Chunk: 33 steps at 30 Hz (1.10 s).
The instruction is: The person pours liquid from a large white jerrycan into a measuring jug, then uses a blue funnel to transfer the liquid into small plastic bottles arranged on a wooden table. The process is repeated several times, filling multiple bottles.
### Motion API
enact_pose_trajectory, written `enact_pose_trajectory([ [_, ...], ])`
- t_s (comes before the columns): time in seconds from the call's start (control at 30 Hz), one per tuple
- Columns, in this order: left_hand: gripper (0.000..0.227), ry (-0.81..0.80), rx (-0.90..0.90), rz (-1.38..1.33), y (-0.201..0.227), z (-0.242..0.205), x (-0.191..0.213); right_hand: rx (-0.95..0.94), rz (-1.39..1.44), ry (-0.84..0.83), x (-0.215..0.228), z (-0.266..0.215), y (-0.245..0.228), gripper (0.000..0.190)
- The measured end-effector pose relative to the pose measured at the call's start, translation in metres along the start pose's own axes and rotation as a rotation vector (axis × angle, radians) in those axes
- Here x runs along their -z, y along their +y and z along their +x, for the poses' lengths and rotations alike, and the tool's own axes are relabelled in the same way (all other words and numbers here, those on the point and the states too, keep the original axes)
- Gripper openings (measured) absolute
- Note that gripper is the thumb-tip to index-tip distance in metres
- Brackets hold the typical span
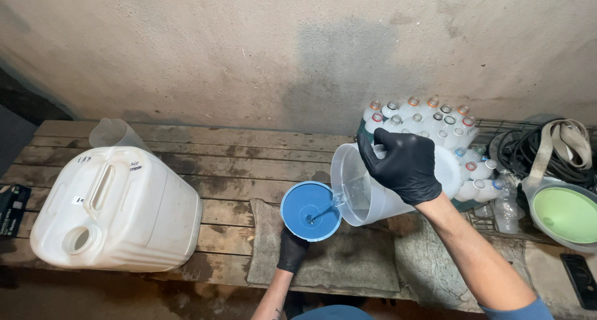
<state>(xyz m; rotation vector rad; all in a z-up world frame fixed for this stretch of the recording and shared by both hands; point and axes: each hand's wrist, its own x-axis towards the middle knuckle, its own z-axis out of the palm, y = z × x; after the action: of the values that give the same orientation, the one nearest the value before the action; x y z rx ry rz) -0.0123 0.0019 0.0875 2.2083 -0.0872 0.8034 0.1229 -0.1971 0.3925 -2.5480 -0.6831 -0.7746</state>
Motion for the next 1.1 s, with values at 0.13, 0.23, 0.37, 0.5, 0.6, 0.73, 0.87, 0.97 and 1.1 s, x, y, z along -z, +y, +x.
enact_pose_trajectory([
  [0.13,0.005,-0.006,0.051,-0.052,-0.013,-0.013,-0.012,-0.017,0.028,-0.006,0.002,-0.001,-0.002,0.038],
  [0.23,0.005,-0.005,0.128,-0.131,-0.023,-0.020,-0.019,-0.027,0.029,-0.014,-0.005,-0.002,0.002,0.039],
  [0.37,0.016,0.002,0.242,-0.249,-0.036,-0.029,-0.031,0.035,-0.046,0.080,-0.015,-0.008,0.012,0.045],
  [0.5,0.028,0.006,0.358,-0.366,-0.049,-0.040,-0.042,-0.150,0.128,0.014,-0.013,-0.022,0.025,0.051],
  [0.6,0.035,0.004,0.437,-0.445,-0.060,-0.049,-0.049,-0.184,0.416,0.032,-0.002,-0.039,0.034,0.041],
  [0.73,0.036,0.001,0.389,-0.370,-0.080,-0.056,-0.058,-0.142,0.365,0.153,-0.047,-0.106,0.099,0.038],
  [0.87,0.053,-0.035,0.463,-0.412,-0.087,-0.053,-0.054,-0.468,0.403,0.255,-0.075,-0.184,0.134,0.039],
  [0.97,0.061,-0.075,0.461,-0.440,-0.091,-0.053,-0.050,-0.609,0.409,0.309,-0.095,-0.236,0.140,0.030],
  [1.1,0.065,-0.097,0.511,-0.655,-0.093,-0.052,-0.043,-1.163,0.972,0.512,-0.114,-0.259,0.106,0.052],
])
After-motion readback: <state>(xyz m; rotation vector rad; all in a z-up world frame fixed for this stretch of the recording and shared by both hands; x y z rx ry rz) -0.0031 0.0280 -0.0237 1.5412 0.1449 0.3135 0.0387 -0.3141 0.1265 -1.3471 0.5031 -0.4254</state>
